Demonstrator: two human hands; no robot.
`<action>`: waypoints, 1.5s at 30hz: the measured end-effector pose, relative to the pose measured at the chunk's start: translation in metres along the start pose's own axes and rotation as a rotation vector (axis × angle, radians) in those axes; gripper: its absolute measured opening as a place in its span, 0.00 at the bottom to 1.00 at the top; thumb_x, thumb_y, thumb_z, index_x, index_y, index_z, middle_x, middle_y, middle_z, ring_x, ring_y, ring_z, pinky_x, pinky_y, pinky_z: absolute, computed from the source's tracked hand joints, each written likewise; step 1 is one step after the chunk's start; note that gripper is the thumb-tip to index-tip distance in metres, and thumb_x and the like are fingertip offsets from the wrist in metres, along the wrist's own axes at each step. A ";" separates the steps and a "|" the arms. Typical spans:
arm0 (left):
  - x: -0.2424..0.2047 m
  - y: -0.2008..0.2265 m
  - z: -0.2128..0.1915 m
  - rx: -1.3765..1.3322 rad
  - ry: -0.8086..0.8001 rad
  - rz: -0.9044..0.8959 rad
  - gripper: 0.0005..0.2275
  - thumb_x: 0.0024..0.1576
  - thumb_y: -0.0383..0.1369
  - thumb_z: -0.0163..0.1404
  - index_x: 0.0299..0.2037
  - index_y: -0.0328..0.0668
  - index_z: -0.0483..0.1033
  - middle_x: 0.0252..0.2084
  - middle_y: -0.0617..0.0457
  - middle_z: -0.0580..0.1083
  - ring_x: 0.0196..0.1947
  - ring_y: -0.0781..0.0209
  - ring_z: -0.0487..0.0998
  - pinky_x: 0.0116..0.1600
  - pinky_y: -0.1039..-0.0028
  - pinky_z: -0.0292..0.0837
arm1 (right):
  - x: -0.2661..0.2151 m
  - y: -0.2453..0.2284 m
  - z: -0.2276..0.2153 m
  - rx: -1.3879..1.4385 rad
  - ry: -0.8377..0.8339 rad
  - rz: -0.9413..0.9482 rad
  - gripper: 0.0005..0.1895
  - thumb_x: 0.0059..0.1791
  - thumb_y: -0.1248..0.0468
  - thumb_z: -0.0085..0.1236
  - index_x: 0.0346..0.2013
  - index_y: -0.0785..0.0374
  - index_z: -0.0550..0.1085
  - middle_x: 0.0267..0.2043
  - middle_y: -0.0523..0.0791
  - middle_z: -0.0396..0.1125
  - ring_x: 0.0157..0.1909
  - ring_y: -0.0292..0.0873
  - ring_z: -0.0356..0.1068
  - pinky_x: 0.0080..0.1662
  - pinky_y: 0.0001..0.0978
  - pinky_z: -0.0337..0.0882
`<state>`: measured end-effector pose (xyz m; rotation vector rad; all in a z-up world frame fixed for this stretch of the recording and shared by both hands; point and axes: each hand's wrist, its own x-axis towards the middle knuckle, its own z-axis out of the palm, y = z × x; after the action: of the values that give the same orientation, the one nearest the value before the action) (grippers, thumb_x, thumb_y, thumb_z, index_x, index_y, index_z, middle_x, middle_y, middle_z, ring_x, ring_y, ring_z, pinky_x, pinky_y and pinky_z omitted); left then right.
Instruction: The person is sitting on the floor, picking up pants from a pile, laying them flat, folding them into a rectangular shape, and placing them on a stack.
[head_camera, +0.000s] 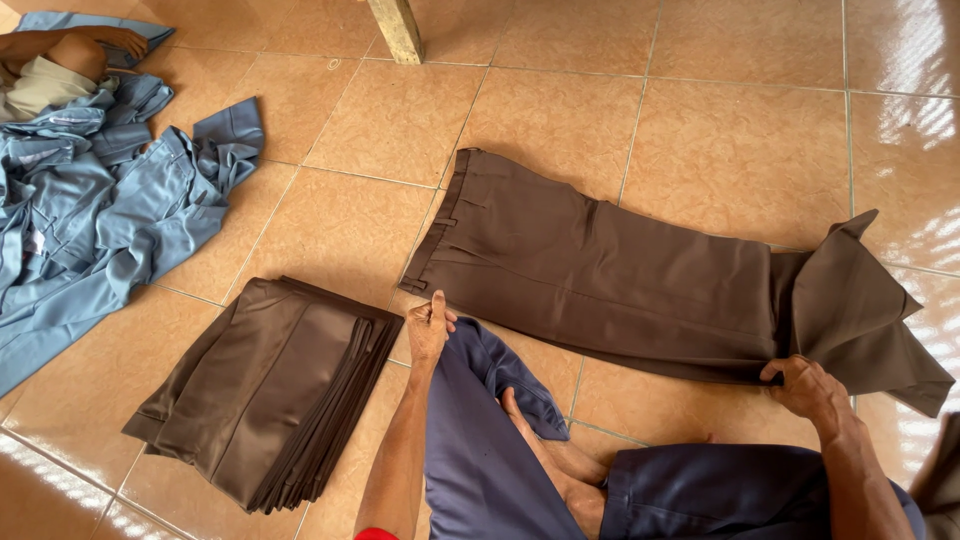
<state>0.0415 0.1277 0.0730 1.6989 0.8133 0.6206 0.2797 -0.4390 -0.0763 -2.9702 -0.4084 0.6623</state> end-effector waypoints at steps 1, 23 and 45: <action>-0.002 0.004 0.000 0.006 0.003 0.012 0.25 0.62 0.42 0.49 0.13 0.33 0.75 0.09 0.52 0.68 0.09 0.68 0.64 0.18 0.81 0.61 | -0.002 -0.002 -0.002 0.005 -0.007 0.012 0.16 0.43 0.57 0.67 0.45 0.40 0.84 0.44 0.33 0.78 0.44 0.35 0.79 0.50 0.27 0.78; 0.005 -0.001 0.012 0.117 0.005 0.004 0.25 0.62 0.42 0.47 0.16 0.30 0.77 0.10 0.50 0.69 0.10 0.65 0.65 0.21 0.80 0.66 | -0.002 0.002 0.003 -0.009 0.039 -0.009 0.16 0.42 0.60 0.65 0.44 0.39 0.83 0.46 0.34 0.75 0.47 0.37 0.77 0.51 0.29 0.77; 0.206 -0.200 0.024 0.650 0.082 -0.624 0.42 0.54 0.42 0.55 0.64 0.21 0.38 0.62 0.30 0.66 0.58 0.39 0.68 0.57 0.55 0.66 | -0.006 -0.018 -0.004 -0.047 0.107 -0.014 0.08 0.46 0.57 0.60 0.40 0.42 0.80 0.48 0.39 0.73 0.44 0.53 0.79 0.50 0.46 0.80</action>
<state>0.1477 0.3069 -0.1261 1.8361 1.6421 -0.0234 0.2721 -0.4231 -0.0675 -3.0264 -0.4419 0.4964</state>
